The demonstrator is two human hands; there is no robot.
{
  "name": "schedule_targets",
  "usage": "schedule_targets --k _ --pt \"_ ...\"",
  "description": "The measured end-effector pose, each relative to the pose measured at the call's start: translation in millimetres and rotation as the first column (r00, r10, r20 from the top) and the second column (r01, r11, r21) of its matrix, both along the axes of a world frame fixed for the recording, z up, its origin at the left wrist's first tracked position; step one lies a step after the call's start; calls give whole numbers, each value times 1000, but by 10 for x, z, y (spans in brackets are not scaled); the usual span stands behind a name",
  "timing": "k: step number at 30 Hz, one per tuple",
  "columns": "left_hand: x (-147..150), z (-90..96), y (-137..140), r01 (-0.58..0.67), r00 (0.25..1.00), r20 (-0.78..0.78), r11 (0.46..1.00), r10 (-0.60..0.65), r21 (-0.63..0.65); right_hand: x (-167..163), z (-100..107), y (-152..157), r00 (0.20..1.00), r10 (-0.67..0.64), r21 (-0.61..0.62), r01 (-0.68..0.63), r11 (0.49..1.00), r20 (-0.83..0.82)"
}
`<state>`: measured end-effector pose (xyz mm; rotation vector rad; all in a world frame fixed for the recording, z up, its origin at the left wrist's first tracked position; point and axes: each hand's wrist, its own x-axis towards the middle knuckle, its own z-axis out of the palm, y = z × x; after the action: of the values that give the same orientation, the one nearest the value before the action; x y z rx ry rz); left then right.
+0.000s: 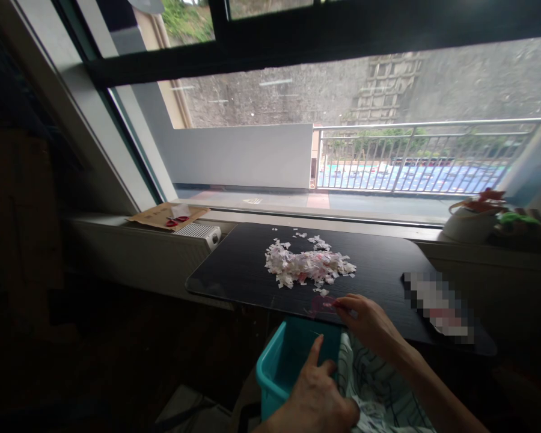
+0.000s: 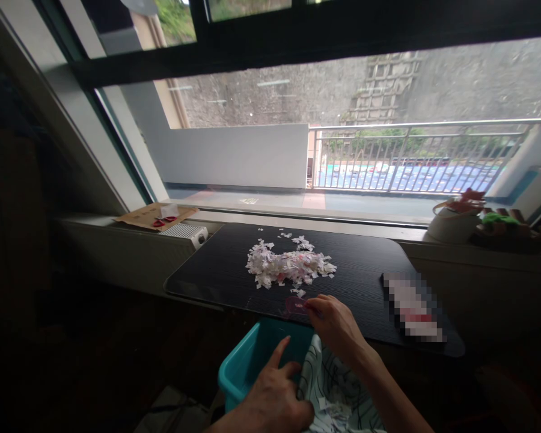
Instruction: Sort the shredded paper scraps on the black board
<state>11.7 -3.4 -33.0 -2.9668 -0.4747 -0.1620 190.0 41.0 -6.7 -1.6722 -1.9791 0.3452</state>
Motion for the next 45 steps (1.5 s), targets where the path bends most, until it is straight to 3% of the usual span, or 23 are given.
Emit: schedule_targets --k 8,12,18,27,35,45 --pt "-59 -24 17 -7 1000 -1 1000 7 -9 -63 0 46 994 109 27 -108 994 -29" --pt "-66 63 15 -20 999 -48 999 18 -47 23 -4 -68 993 115 13 -115 993 -1" --pt "-67 197 5 -31 993 -116 995 20 -98 107 7 -146 998 53 21 -53 998 -14" --pt "-116 64 5 -37 999 -41 997 34 -61 385 -58 -15 985 -172 54 173 983 -21" --pt "-96 138 3 -49 994 -103 996 41 -79 343 -126 -39 989 -124 -26 122 992 -80" --pt "-59 175 -14 -58 990 -137 992 43 -113 293 -157 -18 986 -84 -11 83 996 -144"
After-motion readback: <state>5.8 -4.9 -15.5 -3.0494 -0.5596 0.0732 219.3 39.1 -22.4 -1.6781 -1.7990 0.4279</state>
